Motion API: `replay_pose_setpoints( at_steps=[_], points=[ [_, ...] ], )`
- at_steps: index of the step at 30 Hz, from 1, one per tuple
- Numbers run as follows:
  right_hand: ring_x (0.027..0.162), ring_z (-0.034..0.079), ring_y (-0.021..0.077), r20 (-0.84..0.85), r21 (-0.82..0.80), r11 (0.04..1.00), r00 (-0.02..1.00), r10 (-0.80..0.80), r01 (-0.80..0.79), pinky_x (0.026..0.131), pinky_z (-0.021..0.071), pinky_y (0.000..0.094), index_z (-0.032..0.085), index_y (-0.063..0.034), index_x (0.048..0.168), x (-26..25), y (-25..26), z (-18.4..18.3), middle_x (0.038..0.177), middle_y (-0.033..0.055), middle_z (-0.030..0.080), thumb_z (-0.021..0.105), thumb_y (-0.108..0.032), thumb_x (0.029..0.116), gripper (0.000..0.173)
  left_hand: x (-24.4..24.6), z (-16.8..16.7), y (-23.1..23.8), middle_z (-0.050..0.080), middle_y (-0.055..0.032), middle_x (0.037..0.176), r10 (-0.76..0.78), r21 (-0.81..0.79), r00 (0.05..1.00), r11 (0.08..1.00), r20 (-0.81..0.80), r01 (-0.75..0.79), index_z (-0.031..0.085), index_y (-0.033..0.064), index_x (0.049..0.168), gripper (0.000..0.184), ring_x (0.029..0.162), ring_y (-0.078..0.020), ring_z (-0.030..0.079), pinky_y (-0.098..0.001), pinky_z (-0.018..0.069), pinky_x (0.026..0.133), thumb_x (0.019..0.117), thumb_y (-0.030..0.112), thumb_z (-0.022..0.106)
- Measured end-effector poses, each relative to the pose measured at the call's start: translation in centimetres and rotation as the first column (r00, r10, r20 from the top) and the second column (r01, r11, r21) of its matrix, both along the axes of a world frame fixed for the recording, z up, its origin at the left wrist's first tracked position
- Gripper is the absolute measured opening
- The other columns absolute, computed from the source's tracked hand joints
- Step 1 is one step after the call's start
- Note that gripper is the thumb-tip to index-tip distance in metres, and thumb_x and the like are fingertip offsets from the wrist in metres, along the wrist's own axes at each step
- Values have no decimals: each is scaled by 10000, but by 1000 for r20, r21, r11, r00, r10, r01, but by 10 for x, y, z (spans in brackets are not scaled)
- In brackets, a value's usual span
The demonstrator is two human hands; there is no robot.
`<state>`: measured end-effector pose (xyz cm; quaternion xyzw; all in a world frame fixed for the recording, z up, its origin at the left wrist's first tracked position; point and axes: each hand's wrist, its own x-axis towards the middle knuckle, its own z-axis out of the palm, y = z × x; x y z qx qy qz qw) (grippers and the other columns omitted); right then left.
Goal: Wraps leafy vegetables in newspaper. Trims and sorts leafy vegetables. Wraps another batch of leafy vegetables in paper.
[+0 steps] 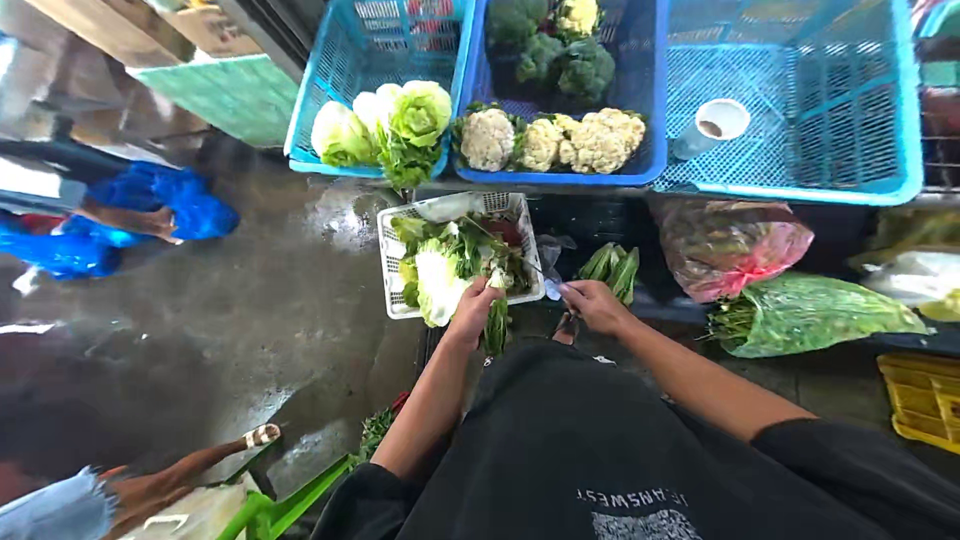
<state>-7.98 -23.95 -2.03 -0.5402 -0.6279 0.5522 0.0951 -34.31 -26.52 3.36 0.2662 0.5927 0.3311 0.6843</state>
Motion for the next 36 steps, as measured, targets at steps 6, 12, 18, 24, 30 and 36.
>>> replay_pose_setpoints(
  at_steps=[6,12,18,24,30,36],
  points=[
    [716,604,206,18,9,1000,1000,-1,1,731,512,481,669,-63,844,-62,-4,4,736,59,599,409,-525,1067,575,-37,-9,-6,690,-135,1014,-207,83,974,973,-94,215,579,-16,1247,466,854,-209,693,-375,606,779,843,135,759],
    [692,582,218,85,34,999,996,20,-23,700,488,493,637,-82,797,-95,-12,18,696,54,560,408,-585,1053,609,-62,-15,7,668,-101,896,-278,78,957,956,-86,284,600,-5,1258,405,705,-191,667,-373,610,657,883,147,620],
    [705,581,242,130,25,1000,992,1,-4,710,482,508,629,-71,802,-103,-12,21,699,70,555,394,-604,1055,635,-63,-18,19,630,-75,810,-232,73,969,968,-84,239,634,24,1151,283,600,-168,613,-350,570,560,902,143,569],
    [698,580,235,141,23,1000,990,-1,-2,698,484,500,630,-78,800,-104,-10,18,692,63,552,394,-588,1062,620,-70,-21,27,634,-73,803,-274,83,959,956,-69,280,633,29,1133,275,586,-163,614,-338,578,564,895,147,564],
    [794,644,327,265,-29,997,961,80,-75,757,510,589,659,-47,848,-85,-5,-15,764,141,623,342,-664,1042,720,-85,-30,25,571,-35,718,-230,104,973,967,-35,232,624,55,986,140,563,-146,575,-325,553,554,901,132,542],
    [873,672,352,366,-107,994,930,40,0,808,510,617,672,-55,841,-35,-29,-50,822,159,663,260,-752,1000,825,-86,-29,22,593,-24,747,-243,226,970,944,-24,242,594,86,897,63,638,-145,603,-324,559,630,849,116,567]
  ],
)
